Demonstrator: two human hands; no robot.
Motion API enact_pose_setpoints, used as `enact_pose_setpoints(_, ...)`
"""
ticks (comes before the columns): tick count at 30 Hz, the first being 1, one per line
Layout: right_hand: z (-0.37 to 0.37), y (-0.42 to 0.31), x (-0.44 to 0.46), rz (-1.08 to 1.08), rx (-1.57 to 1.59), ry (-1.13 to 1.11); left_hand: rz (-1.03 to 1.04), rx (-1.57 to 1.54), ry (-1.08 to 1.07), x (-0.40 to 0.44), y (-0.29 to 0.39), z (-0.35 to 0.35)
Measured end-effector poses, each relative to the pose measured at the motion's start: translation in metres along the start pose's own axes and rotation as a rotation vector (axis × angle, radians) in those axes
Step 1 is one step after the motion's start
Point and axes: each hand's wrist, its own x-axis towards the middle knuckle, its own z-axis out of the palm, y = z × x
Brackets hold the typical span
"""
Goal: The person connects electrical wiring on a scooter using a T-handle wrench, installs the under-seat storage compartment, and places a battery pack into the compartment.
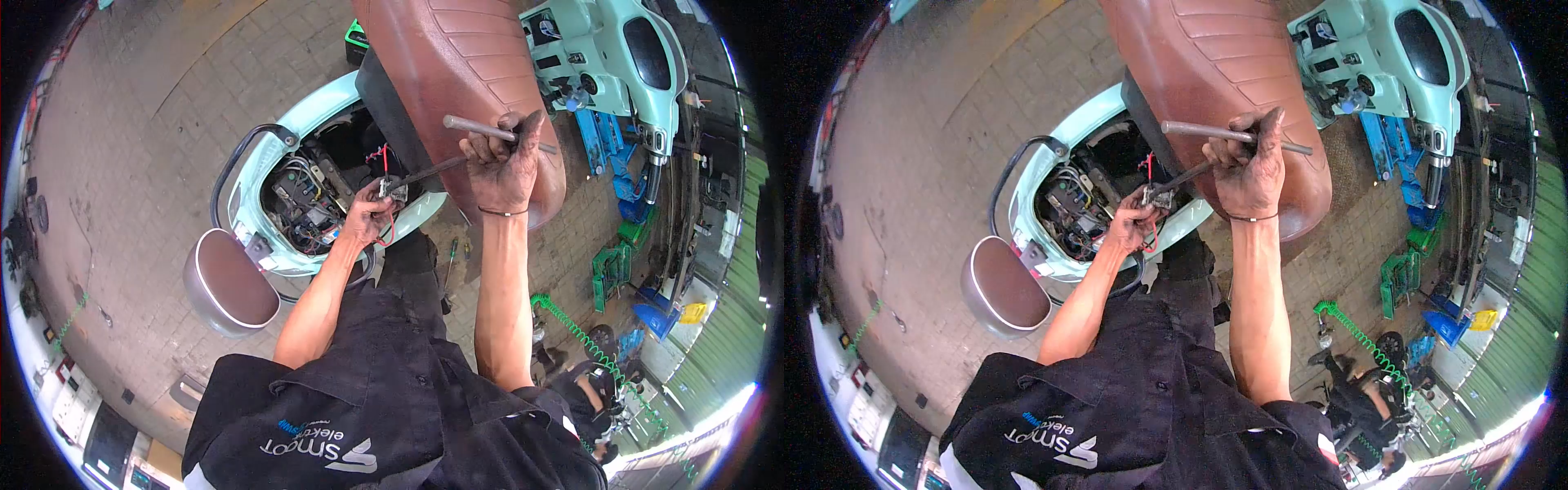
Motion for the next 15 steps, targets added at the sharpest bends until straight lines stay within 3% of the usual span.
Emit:
enact_pose_setpoints(3,-0.013,-0.002,-0.001,-0.012,-0.006,-0.137,0.006,-0.021,0.009,0.0,0.001,0.003)
enact_pose_setpoints(9,-0.016,0.003,-0.003,-0.073,0.146,-0.166,-0.01,-0.119,-0.041,0.002,-0.002,-0.006)
enact_pose_setpoints(15,-0.022,0.005,-0.012,-0.147,0.071,-0.227,-0.028,-0.063,0.015,-0.001,0.003,-0.001)
